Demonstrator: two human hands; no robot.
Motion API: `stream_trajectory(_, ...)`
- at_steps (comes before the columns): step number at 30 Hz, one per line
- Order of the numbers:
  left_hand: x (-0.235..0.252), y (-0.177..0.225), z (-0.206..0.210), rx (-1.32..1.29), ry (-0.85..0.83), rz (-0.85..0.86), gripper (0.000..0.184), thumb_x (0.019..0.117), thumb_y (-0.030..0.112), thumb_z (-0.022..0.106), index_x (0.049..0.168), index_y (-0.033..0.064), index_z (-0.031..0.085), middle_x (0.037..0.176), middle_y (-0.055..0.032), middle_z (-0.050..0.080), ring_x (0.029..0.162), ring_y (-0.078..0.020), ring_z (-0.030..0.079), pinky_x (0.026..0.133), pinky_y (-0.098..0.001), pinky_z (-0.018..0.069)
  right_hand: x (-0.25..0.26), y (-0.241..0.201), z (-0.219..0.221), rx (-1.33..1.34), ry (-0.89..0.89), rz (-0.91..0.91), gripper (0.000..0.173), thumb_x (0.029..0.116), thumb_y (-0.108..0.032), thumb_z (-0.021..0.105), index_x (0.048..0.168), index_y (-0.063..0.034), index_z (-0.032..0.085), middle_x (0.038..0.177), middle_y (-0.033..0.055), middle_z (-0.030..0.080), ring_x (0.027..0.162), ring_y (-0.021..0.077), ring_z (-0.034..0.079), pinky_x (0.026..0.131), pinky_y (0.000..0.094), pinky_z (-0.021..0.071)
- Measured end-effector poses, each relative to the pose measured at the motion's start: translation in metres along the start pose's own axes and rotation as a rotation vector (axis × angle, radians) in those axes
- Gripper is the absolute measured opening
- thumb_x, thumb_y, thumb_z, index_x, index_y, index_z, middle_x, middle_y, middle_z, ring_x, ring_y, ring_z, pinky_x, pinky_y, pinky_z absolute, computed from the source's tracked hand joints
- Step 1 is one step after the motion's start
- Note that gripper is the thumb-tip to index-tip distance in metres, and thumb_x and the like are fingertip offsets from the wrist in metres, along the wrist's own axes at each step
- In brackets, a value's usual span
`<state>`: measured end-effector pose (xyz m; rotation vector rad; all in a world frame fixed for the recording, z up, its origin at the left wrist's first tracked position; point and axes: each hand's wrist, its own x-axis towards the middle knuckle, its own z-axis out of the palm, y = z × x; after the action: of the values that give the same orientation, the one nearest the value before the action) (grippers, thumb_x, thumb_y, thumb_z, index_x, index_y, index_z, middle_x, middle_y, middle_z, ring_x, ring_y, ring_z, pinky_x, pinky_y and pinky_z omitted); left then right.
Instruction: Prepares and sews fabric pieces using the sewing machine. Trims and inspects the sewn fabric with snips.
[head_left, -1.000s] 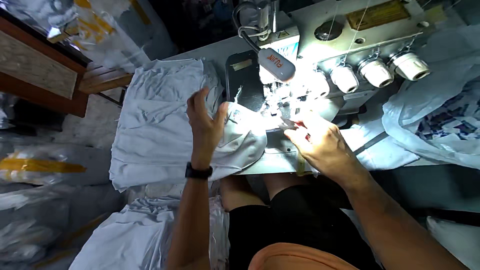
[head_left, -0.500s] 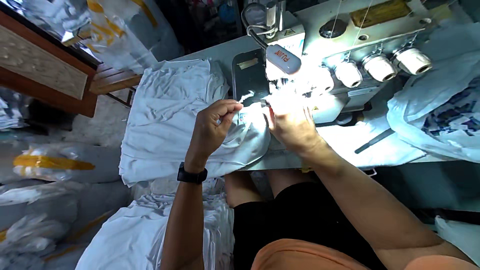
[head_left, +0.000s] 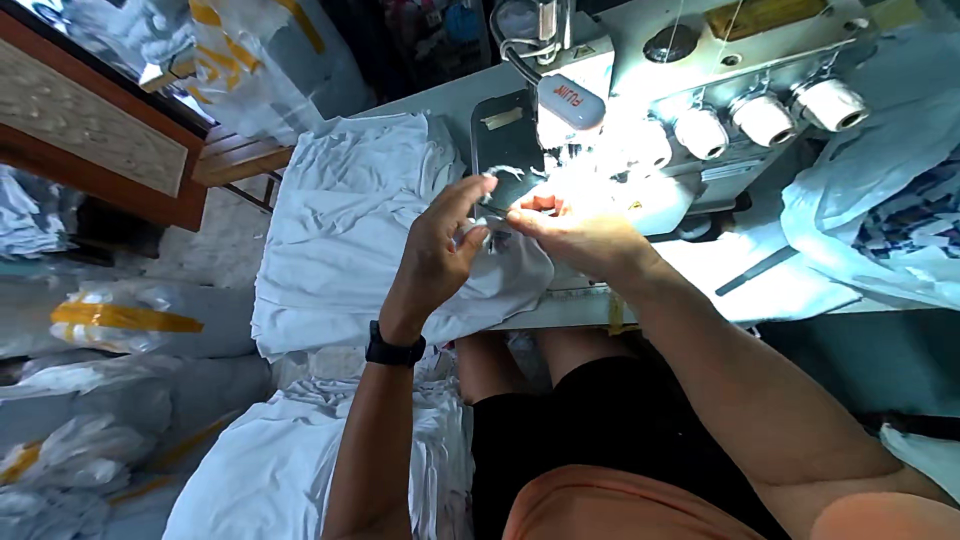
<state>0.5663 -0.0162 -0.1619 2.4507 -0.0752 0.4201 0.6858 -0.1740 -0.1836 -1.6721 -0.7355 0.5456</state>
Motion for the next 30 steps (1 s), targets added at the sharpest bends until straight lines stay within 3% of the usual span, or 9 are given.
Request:
stream_trajectory(2, -0.006, -0.002, -0.007, 0.028, 0.0, -0.089, 0.046, 0.0956, -0.002, 0.062, 0.141, -0.0066, 0.053, 0.147, -0.021, 0.052, 0.088, -0.0154, 0.065, 0.076, -0.0263, 0.054, -0.001, -0.001, -0.005, 0.014, 0.039, -0.009, 0.019, 0.1002, -0.012, 0.06, 0.084, -0.0091, 0.069, 0.066, -0.0071, 0.055, 0.055, -0.0008, 0.045, 0.054, 0.0198, 0.0396)
stream_trajectory(6, -0.016, -0.015, -0.011, -0.059, 0.024, -0.167, 0.021, 0.0977, 0.003, 0.063, 0.114, -0.0083, 0.069, 0.133, -0.0195, 0.063, 0.109, -0.0159, 0.067, 0.096, -0.0285, 0.0538, -0.005, 0.015, -0.007, -0.049, 0.176, -0.155, 0.016, 0.092, -0.017, 0.068, 0.077, -0.0144, 0.065, 0.07, -0.0088, 0.057, 0.061, -0.0028, 0.05, 0.057, 0.0182, 0.0422)
stream_trajectory(10, -0.019, -0.022, -0.006, -0.22, 0.005, -0.22, 0.017, 0.1012, 0.004, 0.056, 0.11, -0.0053, 0.067, 0.101, -0.0081, 0.07, 0.084, -0.0014, 0.064, 0.08, -0.0186, 0.053, -0.007, 0.022, 0.003, -0.111, 0.033, -0.113, 0.026, 0.0976, -0.015, 0.066, 0.118, 0.0003, 0.071, 0.109, 0.0114, 0.067, 0.097, 0.0135, 0.063, 0.088, 0.0323, 0.0511)
stream_trajectory(14, -0.019, -0.026, -0.002, -0.331, -0.004, -0.265, 0.018, 0.1018, 0.006, 0.05, 0.109, -0.004, 0.063, 0.087, 0.0006, 0.064, 0.076, 0.0014, 0.062, 0.074, -0.0194, 0.0547, 0.004, 0.02, 0.014, -0.172, -0.177, -0.171, 0.012, 0.0996, -0.01, 0.062, 0.093, -0.0024, 0.069, 0.078, 0.0016, 0.06, 0.07, 0.0065, 0.053, 0.068, 0.0279, 0.0437)
stream_trajectory(17, -0.023, -0.026, 0.005, -0.333, 0.015, -0.277, 0.024, 0.0913, 0.005, 0.068, 0.113, -0.0033, 0.063, 0.089, -0.0022, 0.071, 0.078, 0.0003, 0.066, 0.075, -0.0193, 0.0562, 0.003, 0.017, 0.017, -0.045, -0.207, -0.101, 0.02, 0.1003, -0.008, 0.06, 0.081, -0.0072, 0.065, 0.064, -0.006, 0.051, 0.057, -0.0006, 0.046, 0.056, 0.0195, 0.0374)
stream_trajectory(25, -0.032, -0.026, -0.004, -0.327, -0.142, -0.285, 0.037, 0.0887, -0.004, 0.065, 0.125, -0.0045, 0.058, 0.089, -0.0041, 0.072, 0.076, -0.0004, 0.065, 0.072, -0.0189, 0.0548, 0.0, 0.024, 0.023, 0.231, -0.173, 0.07, 0.02, 0.0991, -0.004, 0.06, 0.081, -0.0113, 0.063, 0.059, -0.0096, 0.052, 0.046, -0.003, 0.038, 0.045, 0.0152, 0.0323)
stream_trajectory(27, -0.031, -0.026, -0.007, -0.292, -0.092, -0.25, 0.024, 0.0914, -0.001, 0.065, 0.115, -0.0061, 0.064, 0.092, -0.0054, 0.071, 0.079, -0.0001, 0.066, 0.076, -0.0186, 0.0555, -0.002, 0.031, 0.019, 0.054, -0.141, -0.089, 0.008, 0.0971, -0.014, 0.065, 0.102, -0.0095, 0.07, 0.08, -0.0065, 0.061, 0.064, -0.002, 0.051, 0.059, 0.0175, 0.0438)
stream_trajectory(28, -0.03, -0.024, -0.01, -0.271, -0.008, -0.198, 0.017, 0.0926, 0.0, 0.065, 0.108, -0.0077, 0.067, 0.09, -0.0067, 0.071, 0.078, -0.001, 0.066, 0.076, -0.0197, 0.0559, -0.004, 0.033, 0.015, -0.07, -0.149, -0.161, 0.026, 0.095, -0.021, 0.069, 0.117, -0.0072, 0.069, 0.1, 0.0008, 0.066, 0.084, 0.0054, 0.061, 0.076, 0.0267, 0.0522)
stream_trajectory(30, -0.029, -0.01, -0.029, -0.271, 0.206, -0.057, 0.012, 0.094, 0.0, 0.064, 0.1, -0.0093, 0.067, 0.086, -0.0053, 0.07, 0.077, -0.0009, 0.066, 0.075, -0.0211, 0.0574, -0.009, 0.037, 0.019, -0.238, -0.159, -0.334, 0.037, 0.0918, -0.021, 0.075, 0.122, -0.0016, 0.066, 0.108, 0.0124, 0.067, 0.091, 0.0198, 0.064, 0.081, 0.0427, 0.0542)
